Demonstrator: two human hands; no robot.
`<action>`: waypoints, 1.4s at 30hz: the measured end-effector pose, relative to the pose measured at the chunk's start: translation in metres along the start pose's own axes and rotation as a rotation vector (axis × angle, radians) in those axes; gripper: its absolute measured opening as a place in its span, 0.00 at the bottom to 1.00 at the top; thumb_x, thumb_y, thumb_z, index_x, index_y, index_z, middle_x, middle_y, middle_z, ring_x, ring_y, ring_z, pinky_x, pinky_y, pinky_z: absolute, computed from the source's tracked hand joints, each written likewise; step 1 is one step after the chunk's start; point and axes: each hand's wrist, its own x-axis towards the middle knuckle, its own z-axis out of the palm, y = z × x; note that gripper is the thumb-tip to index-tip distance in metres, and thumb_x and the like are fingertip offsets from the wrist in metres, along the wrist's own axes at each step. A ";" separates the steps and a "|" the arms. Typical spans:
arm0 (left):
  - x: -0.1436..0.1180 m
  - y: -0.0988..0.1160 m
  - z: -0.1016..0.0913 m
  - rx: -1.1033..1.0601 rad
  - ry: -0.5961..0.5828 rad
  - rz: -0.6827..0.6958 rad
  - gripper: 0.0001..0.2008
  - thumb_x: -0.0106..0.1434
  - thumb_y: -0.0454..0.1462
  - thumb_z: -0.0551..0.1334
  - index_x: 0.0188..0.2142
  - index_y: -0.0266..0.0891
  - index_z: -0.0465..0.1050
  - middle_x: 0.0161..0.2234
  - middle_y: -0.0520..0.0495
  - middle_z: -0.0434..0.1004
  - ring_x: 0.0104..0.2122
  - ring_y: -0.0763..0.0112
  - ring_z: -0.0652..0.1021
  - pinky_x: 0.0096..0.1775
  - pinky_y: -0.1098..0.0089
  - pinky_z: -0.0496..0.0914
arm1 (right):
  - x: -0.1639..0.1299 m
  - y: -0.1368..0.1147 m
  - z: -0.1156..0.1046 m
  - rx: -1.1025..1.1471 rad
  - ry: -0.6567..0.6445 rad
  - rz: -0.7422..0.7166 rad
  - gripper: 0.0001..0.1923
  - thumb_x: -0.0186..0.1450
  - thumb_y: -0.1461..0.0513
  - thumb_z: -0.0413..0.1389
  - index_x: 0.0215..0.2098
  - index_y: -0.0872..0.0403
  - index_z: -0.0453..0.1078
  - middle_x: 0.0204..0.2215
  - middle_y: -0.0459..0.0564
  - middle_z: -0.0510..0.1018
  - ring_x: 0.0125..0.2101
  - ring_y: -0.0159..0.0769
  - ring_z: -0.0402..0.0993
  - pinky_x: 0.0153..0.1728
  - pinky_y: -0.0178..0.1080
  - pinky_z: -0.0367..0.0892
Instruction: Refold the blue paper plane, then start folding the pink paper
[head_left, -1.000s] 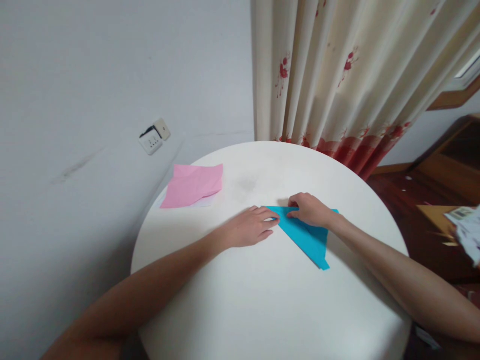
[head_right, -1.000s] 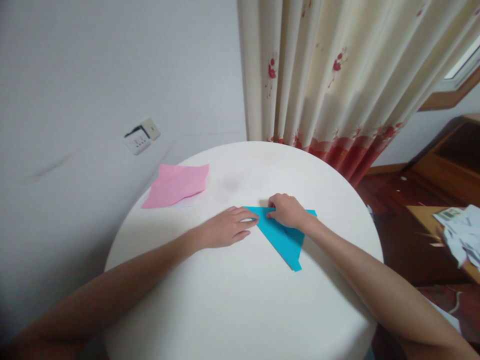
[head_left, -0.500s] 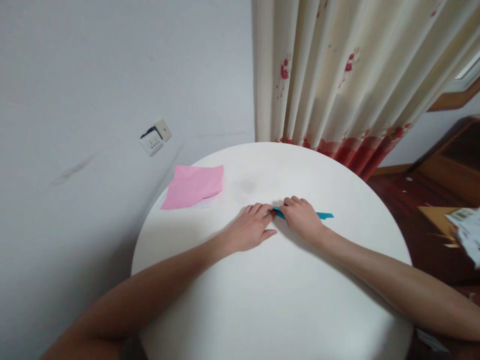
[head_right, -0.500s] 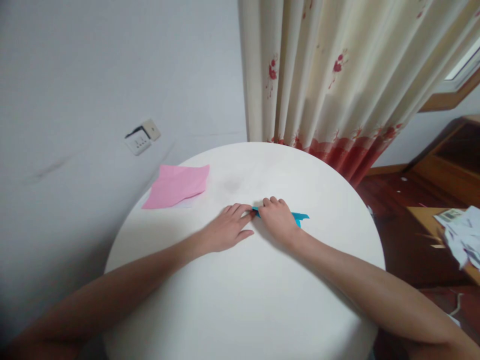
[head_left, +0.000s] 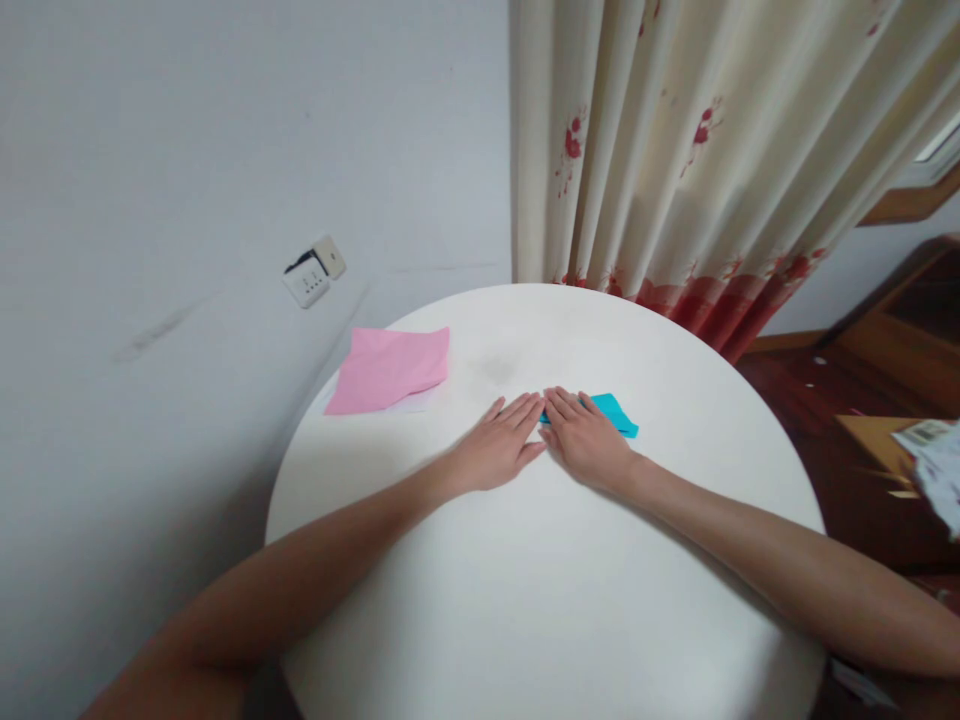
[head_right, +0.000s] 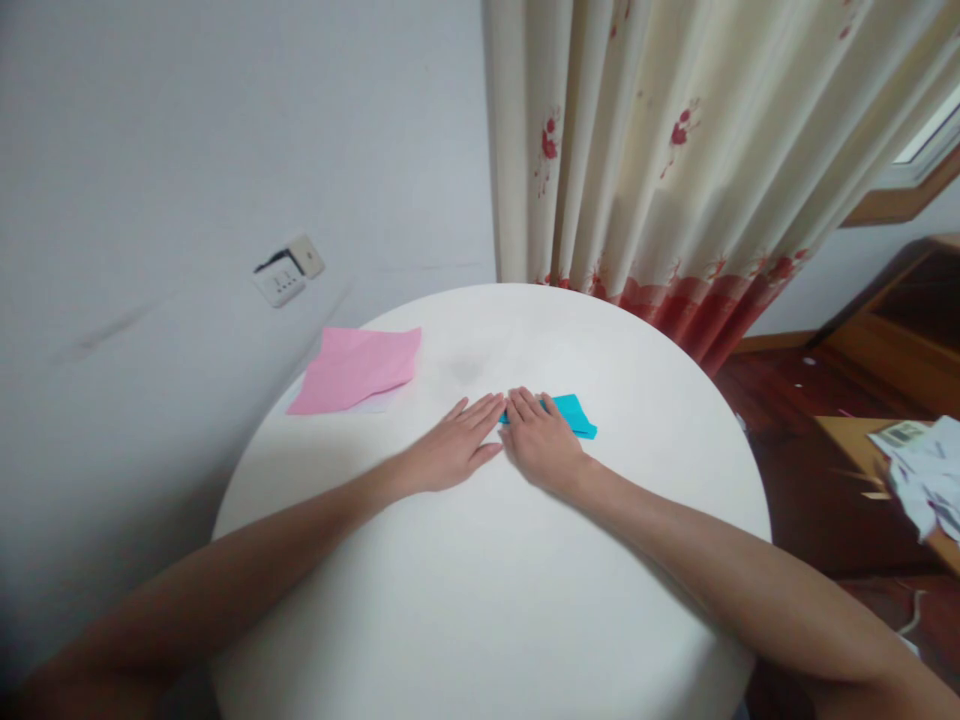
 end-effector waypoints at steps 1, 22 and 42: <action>-0.001 -0.001 0.001 0.008 -0.026 0.000 0.32 0.75 0.50 0.44 0.71 0.35 0.43 0.71 0.37 0.45 0.70 0.61 0.50 0.67 0.53 0.47 | -0.003 -0.003 0.003 -0.015 -0.008 0.048 0.30 0.75 0.56 0.41 0.68 0.68 0.55 0.67 0.68 0.56 0.69 0.53 0.48 0.66 0.57 0.49; -0.003 -0.007 0.005 0.058 -0.031 0.030 0.33 0.74 0.52 0.45 0.70 0.36 0.45 0.71 0.33 0.39 0.71 0.55 0.42 0.67 0.53 0.46 | 0.001 0.018 0.009 0.038 -0.045 0.147 0.37 0.75 0.46 0.34 0.71 0.64 0.48 0.71 0.62 0.47 0.71 0.50 0.39 0.68 0.56 0.42; 0.002 -0.005 0.000 0.035 -0.097 0.034 0.39 0.73 0.54 0.45 0.71 0.28 0.38 0.72 0.34 0.34 0.71 0.60 0.39 0.69 0.58 0.40 | 0.014 0.006 0.010 0.063 -0.028 0.120 0.29 0.74 0.57 0.39 0.70 0.62 0.52 0.70 0.60 0.51 0.70 0.47 0.45 0.67 0.53 0.46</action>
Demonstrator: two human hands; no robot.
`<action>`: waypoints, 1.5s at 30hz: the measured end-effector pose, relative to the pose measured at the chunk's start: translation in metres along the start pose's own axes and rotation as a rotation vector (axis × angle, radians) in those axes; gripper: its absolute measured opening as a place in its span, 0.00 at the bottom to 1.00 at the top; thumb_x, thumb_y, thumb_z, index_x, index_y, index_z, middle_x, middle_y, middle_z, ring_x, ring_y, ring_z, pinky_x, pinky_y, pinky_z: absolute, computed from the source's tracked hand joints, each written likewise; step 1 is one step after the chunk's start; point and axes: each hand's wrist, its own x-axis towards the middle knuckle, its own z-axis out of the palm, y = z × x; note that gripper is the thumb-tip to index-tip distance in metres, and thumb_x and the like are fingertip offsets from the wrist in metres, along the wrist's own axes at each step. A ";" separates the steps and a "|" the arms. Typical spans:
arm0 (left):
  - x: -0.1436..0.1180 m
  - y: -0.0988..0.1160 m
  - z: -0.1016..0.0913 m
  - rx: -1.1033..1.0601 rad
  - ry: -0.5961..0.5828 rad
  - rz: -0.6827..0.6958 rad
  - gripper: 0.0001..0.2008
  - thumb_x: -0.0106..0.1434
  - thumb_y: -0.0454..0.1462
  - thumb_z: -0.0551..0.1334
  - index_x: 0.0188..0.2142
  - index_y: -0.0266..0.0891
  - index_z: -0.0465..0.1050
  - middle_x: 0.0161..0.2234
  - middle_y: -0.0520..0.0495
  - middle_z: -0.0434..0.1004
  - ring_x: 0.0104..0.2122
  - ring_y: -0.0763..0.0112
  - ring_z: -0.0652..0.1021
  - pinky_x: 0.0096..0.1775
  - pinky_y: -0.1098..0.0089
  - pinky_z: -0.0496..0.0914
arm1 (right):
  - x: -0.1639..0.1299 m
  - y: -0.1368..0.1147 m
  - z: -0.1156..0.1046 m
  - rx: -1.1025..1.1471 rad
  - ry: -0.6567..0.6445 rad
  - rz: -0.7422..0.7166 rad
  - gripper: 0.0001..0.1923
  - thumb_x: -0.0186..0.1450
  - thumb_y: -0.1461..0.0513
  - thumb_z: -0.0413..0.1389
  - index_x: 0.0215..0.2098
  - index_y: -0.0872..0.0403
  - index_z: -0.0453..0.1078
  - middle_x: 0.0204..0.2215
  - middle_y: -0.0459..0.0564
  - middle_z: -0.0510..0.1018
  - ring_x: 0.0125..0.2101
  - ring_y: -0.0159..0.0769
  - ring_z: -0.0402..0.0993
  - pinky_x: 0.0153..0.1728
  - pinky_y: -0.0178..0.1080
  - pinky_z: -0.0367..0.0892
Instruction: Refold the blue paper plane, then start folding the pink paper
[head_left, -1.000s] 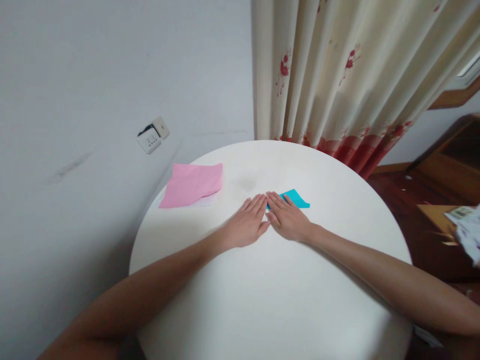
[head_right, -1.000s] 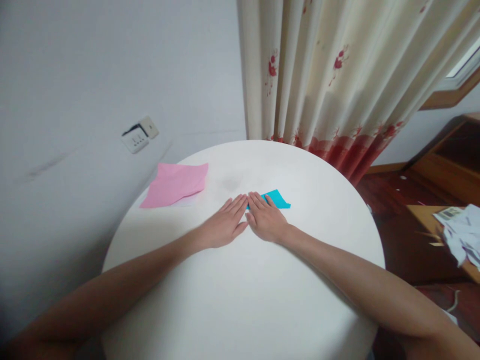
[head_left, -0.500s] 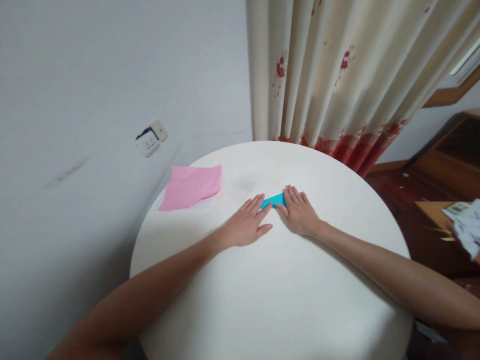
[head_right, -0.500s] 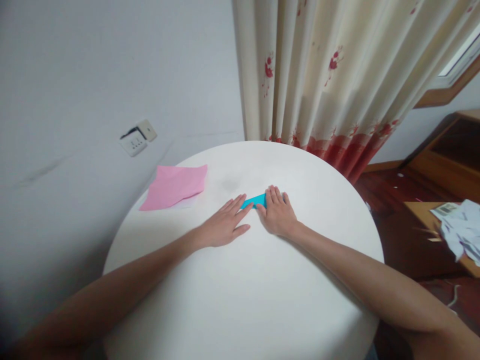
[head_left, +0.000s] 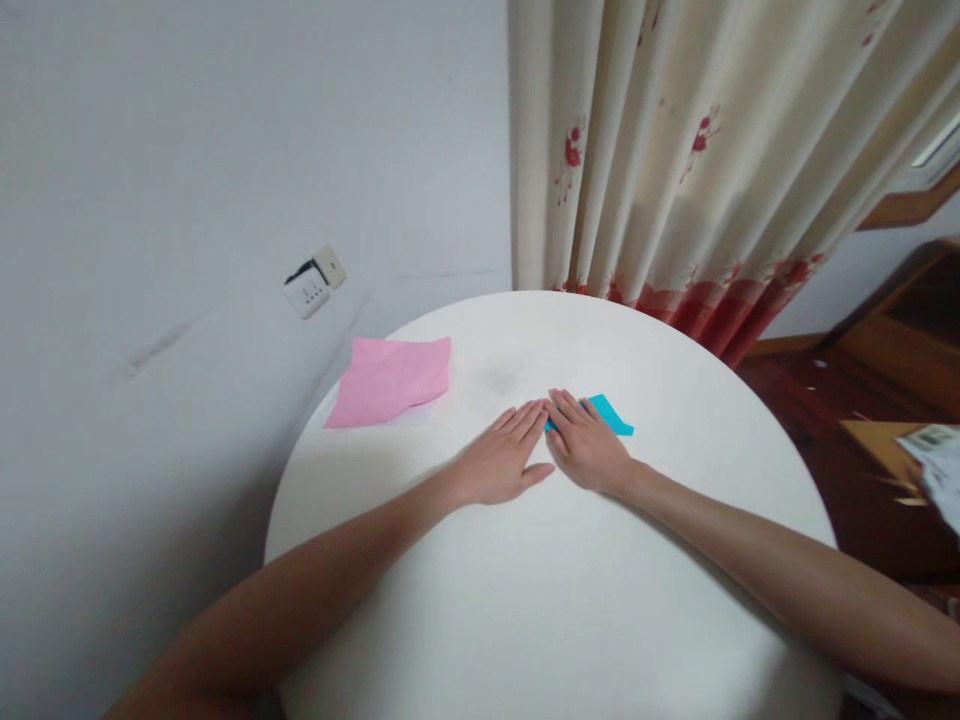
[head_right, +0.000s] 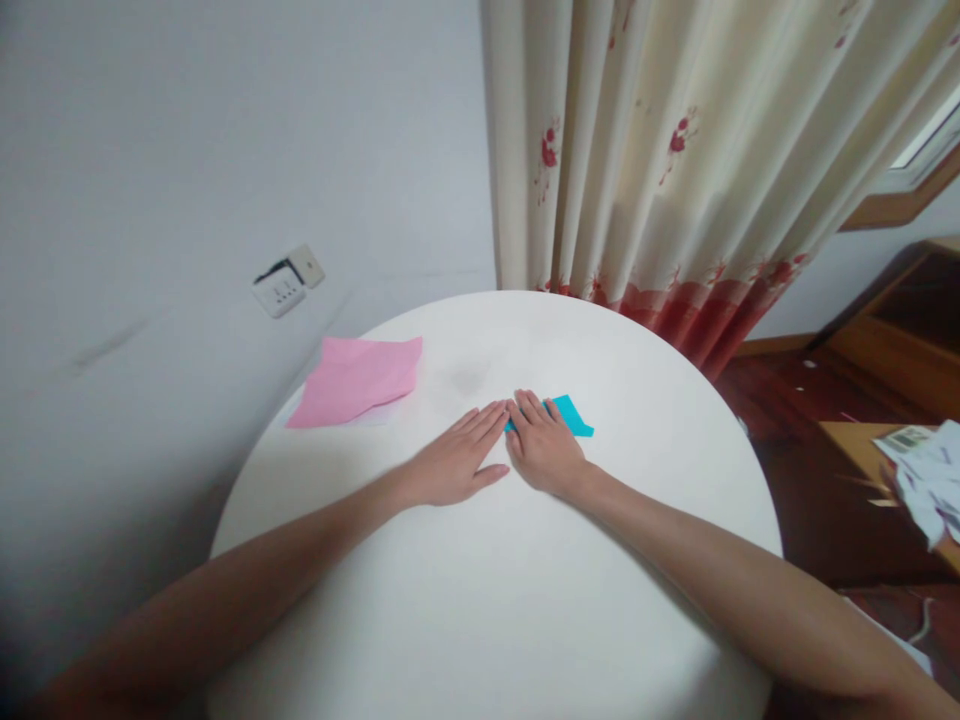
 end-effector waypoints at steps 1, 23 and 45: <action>0.000 0.000 0.000 -0.001 0.001 0.002 0.39 0.73 0.54 0.44 0.71 0.29 0.37 0.72 0.35 0.34 0.71 0.60 0.39 0.69 0.59 0.40 | 0.000 0.001 0.000 -0.004 -0.002 -0.001 0.30 0.75 0.57 0.39 0.70 0.62 0.52 0.70 0.60 0.51 0.70 0.47 0.44 0.67 0.54 0.46; 0.005 -0.008 0.006 -0.014 0.072 0.003 0.36 0.73 0.54 0.44 0.71 0.34 0.38 0.72 0.39 0.39 0.71 0.63 0.46 0.68 0.59 0.43 | -0.002 0.002 -0.002 0.036 0.000 0.044 0.31 0.74 0.55 0.38 0.71 0.62 0.51 0.71 0.58 0.50 0.70 0.46 0.43 0.68 0.53 0.43; 0.005 -0.009 0.006 -0.008 0.058 0.015 0.36 0.74 0.54 0.44 0.71 0.35 0.37 0.72 0.38 0.40 0.71 0.63 0.45 0.69 0.58 0.43 | -0.003 0.004 -0.003 0.023 -0.028 0.026 0.33 0.74 0.53 0.39 0.72 0.62 0.47 0.71 0.59 0.47 0.71 0.48 0.40 0.68 0.54 0.41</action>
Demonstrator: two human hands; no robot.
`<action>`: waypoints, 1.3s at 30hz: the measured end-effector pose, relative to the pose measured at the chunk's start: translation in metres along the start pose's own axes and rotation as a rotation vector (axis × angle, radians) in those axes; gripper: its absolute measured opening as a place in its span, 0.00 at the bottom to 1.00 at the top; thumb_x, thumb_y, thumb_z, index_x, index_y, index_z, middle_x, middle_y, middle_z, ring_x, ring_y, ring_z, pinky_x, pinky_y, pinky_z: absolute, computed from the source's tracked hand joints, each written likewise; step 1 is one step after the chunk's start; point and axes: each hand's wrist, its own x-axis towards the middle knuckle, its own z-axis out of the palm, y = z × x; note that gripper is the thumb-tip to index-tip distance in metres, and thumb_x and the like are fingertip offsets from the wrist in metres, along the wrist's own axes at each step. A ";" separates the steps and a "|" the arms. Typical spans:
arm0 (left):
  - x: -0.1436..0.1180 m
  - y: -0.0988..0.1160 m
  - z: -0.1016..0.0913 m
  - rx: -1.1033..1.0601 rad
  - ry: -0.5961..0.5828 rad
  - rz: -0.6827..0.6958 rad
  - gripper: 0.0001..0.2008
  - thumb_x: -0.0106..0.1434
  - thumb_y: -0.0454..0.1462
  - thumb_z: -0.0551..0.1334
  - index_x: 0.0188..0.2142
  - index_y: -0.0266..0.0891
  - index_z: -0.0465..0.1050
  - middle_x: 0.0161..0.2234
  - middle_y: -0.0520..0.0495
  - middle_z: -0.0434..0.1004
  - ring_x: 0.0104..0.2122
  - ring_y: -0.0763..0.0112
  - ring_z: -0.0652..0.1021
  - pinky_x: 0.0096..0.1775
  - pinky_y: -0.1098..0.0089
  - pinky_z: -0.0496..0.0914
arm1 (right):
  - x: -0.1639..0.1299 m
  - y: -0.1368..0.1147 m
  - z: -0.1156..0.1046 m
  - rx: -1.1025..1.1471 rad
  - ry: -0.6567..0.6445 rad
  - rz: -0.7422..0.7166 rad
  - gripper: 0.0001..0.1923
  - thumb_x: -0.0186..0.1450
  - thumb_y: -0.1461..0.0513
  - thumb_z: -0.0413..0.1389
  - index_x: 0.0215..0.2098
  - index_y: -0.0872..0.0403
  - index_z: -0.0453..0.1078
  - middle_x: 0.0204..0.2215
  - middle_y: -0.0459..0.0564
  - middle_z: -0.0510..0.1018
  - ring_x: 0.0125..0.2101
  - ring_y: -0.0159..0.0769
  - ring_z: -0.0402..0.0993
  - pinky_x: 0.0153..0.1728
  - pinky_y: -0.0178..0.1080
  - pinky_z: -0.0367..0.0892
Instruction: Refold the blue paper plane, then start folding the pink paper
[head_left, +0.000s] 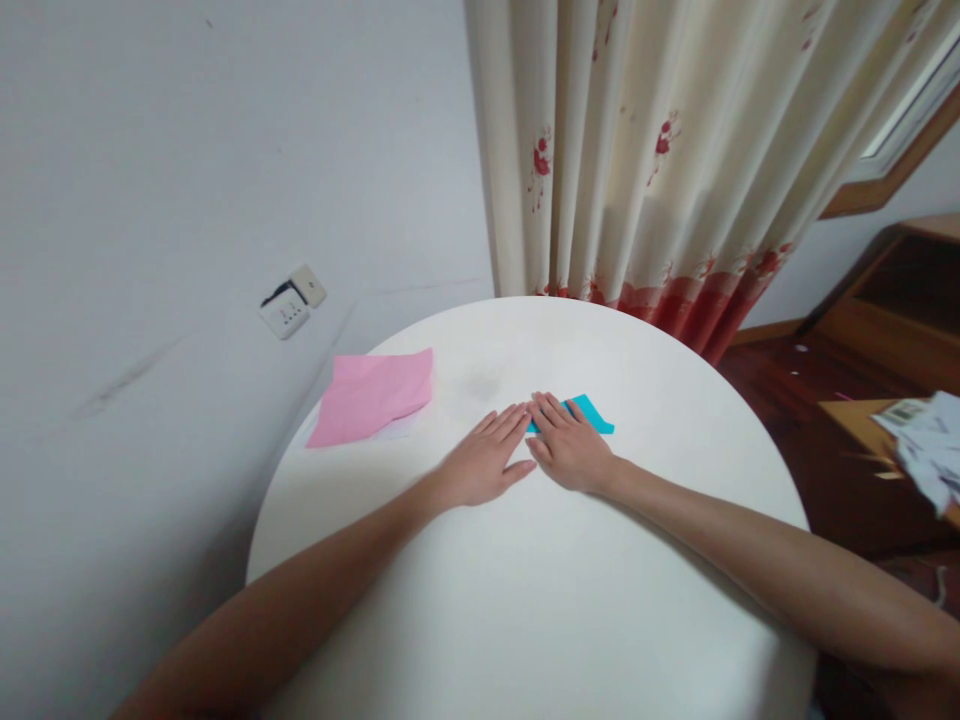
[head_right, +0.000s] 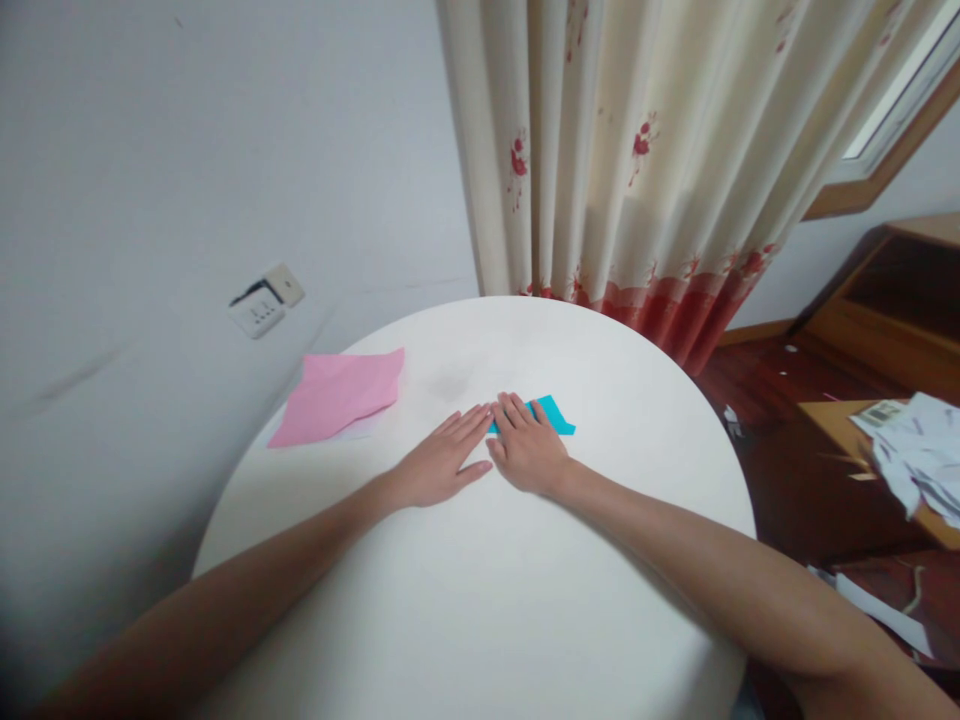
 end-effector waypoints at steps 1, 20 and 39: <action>0.000 0.000 -0.001 0.003 -0.006 0.003 0.37 0.73 0.54 0.44 0.72 0.35 0.37 0.72 0.39 0.39 0.71 0.63 0.44 0.69 0.58 0.43 | 0.000 0.000 0.000 -0.005 -0.004 -0.005 0.34 0.74 0.53 0.39 0.72 0.62 0.47 0.71 0.59 0.46 0.71 0.48 0.39 0.68 0.55 0.41; -0.001 0.001 -0.003 -0.028 -0.015 -0.004 0.36 0.74 0.53 0.44 0.72 0.36 0.38 0.72 0.39 0.41 0.71 0.63 0.45 0.68 0.58 0.43 | -0.001 -0.001 -0.002 0.005 -0.005 -0.005 0.33 0.74 0.53 0.39 0.72 0.63 0.49 0.71 0.59 0.48 0.71 0.48 0.41 0.68 0.54 0.42; -0.008 0.004 -0.008 -0.072 -0.025 -0.022 0.33 0.74 0.51 0.46 0.71 0.40 0.41 0.72 0.44 0.42 0.71 0.64 0.46 0.69 0.58 0.46 | -0.003 -0.001 -0.001 0.007 -0.003 -0.016 0.32 0.74 0.54 0.39 0.71 0.61 0.50 0.71 0.58 0.49 0.70 0.47 0.41 0.68 0.55 0.42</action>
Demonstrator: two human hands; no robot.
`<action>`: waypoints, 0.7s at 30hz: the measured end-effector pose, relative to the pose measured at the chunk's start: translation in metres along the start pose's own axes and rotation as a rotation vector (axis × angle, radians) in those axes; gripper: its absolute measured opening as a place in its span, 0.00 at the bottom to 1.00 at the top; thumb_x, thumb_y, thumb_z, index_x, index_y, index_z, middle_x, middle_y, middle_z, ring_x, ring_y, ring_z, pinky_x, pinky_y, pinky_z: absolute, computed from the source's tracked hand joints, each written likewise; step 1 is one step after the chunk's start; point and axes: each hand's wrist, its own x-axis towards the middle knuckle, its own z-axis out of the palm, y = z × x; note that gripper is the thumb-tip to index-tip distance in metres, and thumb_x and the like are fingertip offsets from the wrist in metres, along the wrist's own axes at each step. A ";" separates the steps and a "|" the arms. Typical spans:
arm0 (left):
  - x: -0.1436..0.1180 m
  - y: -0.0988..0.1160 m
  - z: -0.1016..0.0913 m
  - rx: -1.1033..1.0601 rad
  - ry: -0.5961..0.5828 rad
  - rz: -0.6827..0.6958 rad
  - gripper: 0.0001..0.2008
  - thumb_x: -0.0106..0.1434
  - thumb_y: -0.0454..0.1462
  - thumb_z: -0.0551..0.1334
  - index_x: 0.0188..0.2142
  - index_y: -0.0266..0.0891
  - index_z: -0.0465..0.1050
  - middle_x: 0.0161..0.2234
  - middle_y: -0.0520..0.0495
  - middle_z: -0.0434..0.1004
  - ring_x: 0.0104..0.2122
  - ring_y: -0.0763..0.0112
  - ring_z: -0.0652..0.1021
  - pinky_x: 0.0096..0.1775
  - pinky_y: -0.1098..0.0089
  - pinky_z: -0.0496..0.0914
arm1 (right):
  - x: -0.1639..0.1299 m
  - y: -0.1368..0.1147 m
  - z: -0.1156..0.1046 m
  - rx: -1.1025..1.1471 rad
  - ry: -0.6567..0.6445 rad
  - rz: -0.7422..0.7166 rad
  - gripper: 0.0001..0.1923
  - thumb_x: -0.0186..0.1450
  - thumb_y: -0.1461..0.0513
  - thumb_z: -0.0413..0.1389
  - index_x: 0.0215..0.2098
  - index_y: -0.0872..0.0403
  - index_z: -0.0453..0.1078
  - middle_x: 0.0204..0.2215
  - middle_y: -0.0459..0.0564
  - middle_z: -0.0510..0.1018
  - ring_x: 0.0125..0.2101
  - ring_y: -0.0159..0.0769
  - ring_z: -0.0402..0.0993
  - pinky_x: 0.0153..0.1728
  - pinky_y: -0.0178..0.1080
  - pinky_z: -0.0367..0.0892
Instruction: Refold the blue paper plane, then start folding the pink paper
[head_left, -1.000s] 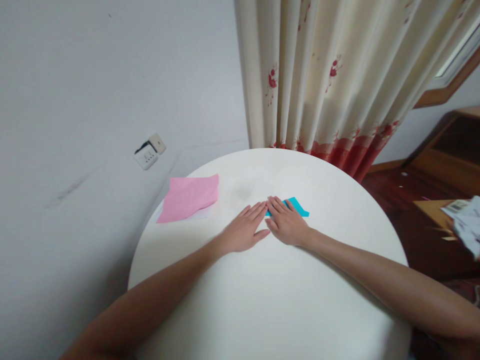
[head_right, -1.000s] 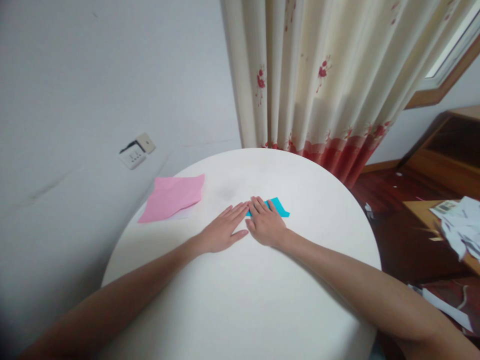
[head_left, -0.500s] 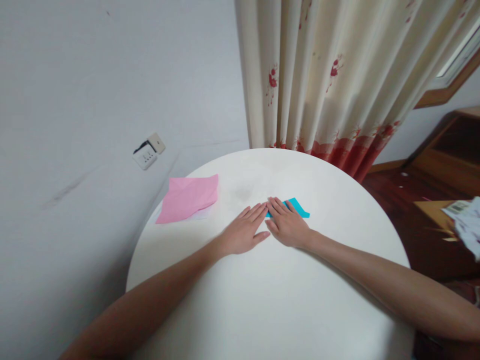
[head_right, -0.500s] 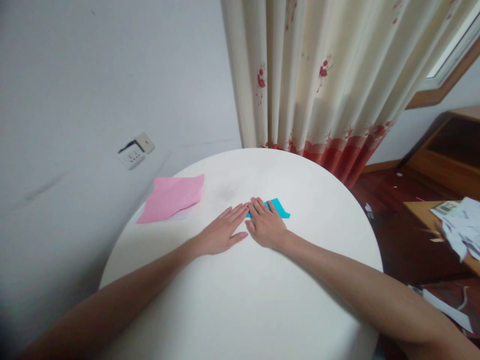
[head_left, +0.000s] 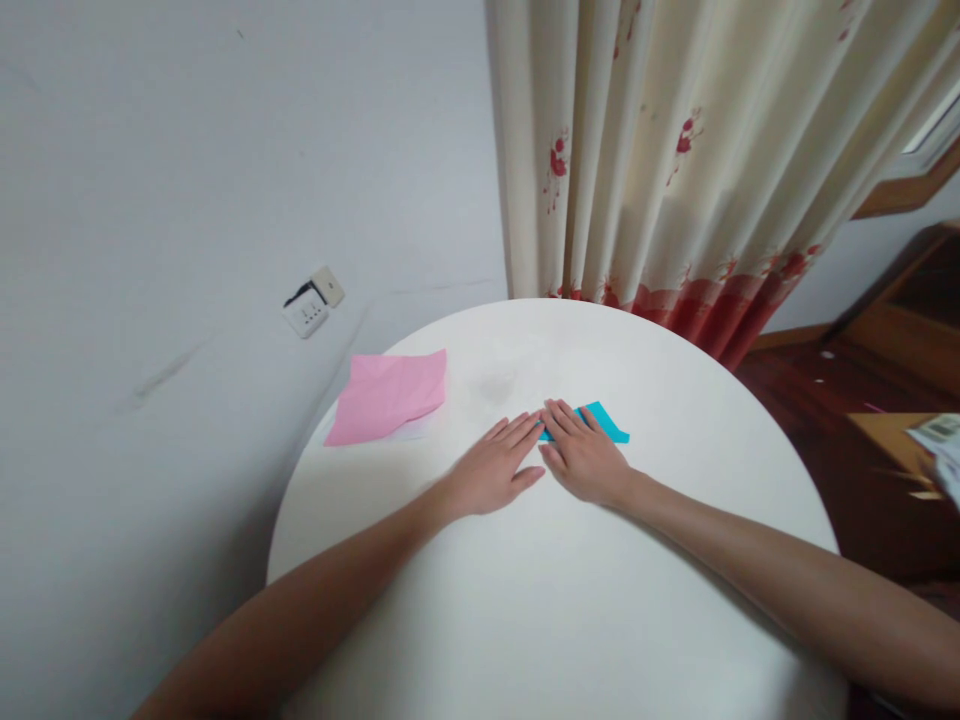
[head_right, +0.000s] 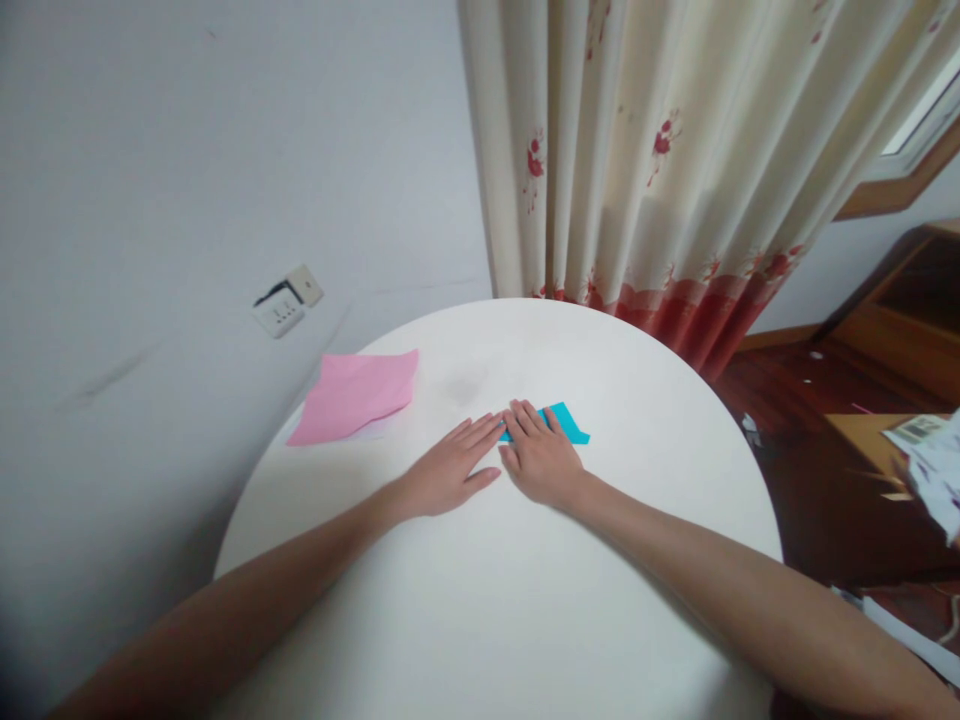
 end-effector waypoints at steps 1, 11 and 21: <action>-0.002 0.000 -0.001 -0.003 -0.002 0.002 0.33 0.74 0.51 0.46 0.71 0.40 0.41 0.72 0.44 0.41 0.71 0.64 0.46 0.69 0.58 0.46 | 0.000 0.000 0.000 0.006 0.000 0.001 0.32 0.74 0.54 0.39 0.71 0.61 0.50 0.71 0.58 0.49 0.70 0.47 0.41 0.68 0.55 0.42; -0.007 0.002 -0.004 -0.013 -0.008 -0.005 0.32 0.74 0.49 0.48 0.72 0.42 0.39 0.72 0.46 0.40 0.71 0.63 0.45 0.69 0.56 0.46 | -0.006 -0.002 0.002 0.044 0.006 -0.011 0.31 0.74 0.54 0.42 0.72 0.58 0.49 0.71 0.55 0.46 0.71 0.46 0.39 0.68 0.56 0.44; -0.008 0.005 -0.002 0.025 -0.012 -0.006 0.32 0.74 0.51 0.46 0.71 0.40 0.42 0.72 0.45 0.41 0.71 0.64 0.46 0.69 0.58 0.45 | -0.007 -0.002 0.003 0.006 -0.009 -0.005 0.32 0.74 0.54 0.41 0.72 0.60 0.49 0.71 0.58 0.47 0.71 0.48 0.40 0.68 0.56 0.43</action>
